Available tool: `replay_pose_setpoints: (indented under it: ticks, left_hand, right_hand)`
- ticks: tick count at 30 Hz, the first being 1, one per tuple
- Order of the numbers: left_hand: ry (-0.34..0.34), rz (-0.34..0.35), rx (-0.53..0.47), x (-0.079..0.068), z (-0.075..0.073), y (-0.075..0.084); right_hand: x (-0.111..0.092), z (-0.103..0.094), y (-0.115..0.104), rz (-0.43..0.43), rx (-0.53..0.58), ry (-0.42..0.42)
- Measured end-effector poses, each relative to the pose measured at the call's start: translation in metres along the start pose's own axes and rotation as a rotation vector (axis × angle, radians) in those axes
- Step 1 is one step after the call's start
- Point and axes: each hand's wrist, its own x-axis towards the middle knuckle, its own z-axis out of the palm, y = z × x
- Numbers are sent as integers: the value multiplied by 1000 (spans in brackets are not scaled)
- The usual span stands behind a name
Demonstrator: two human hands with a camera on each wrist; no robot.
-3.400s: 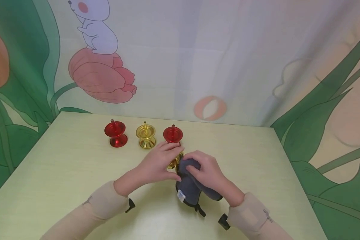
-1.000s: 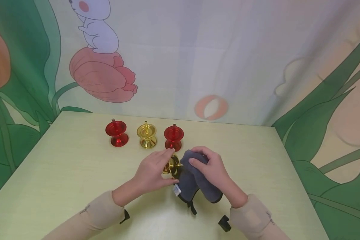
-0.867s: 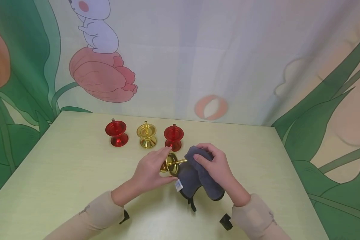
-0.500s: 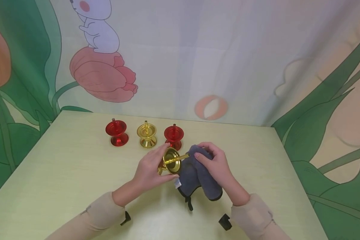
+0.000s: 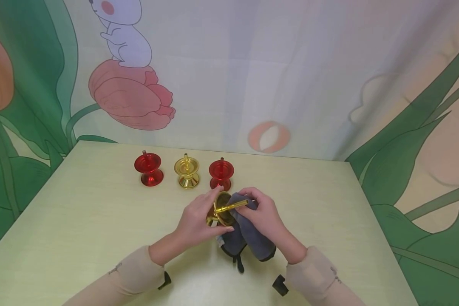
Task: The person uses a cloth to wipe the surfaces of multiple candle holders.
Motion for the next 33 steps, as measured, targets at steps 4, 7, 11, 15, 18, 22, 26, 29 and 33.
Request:
replay_pose_setpoints:
  ticks: [4, 7, 11, 15, 18, 22, 26, 29, 33]
  left_hand:
    - [-59, -39, -91, -1, -1, 1]
    - [-124, -83, -181, -1, -4, 2]
    - [-224, -180, -339, -1, -9, 3]
    - [-281, -270, -487, 0, -13, 3]
    - [-294, -293, -542, 1, -15, 2]
    - [-325, -320, -580, 2, -16, 0]
    - [-367, -367, -635, 3, -18, -2]
    - [-401, -371, -670, 2, -18, -5]
    - [-428, -340, -665, 1, -17, -10]
  right_hand:
    - [0, 1, 1, -19, 4, 7]
    - [1, 1, 1, -43, 10, 2]
    - [1, 0, 1, -65, 21, -13]
    - [1, -1, 1, -67, 41, -18]
    - [1, -1, 2, -60, 62, -17]
    - [0, -1, 4, -37, 124, -30]
    - [-1, 0, 4, 4, 196, -41]
    - [-1, 0, 4, 18, 219, -46]
    - [0, 0, 3, 18, 239, -51]
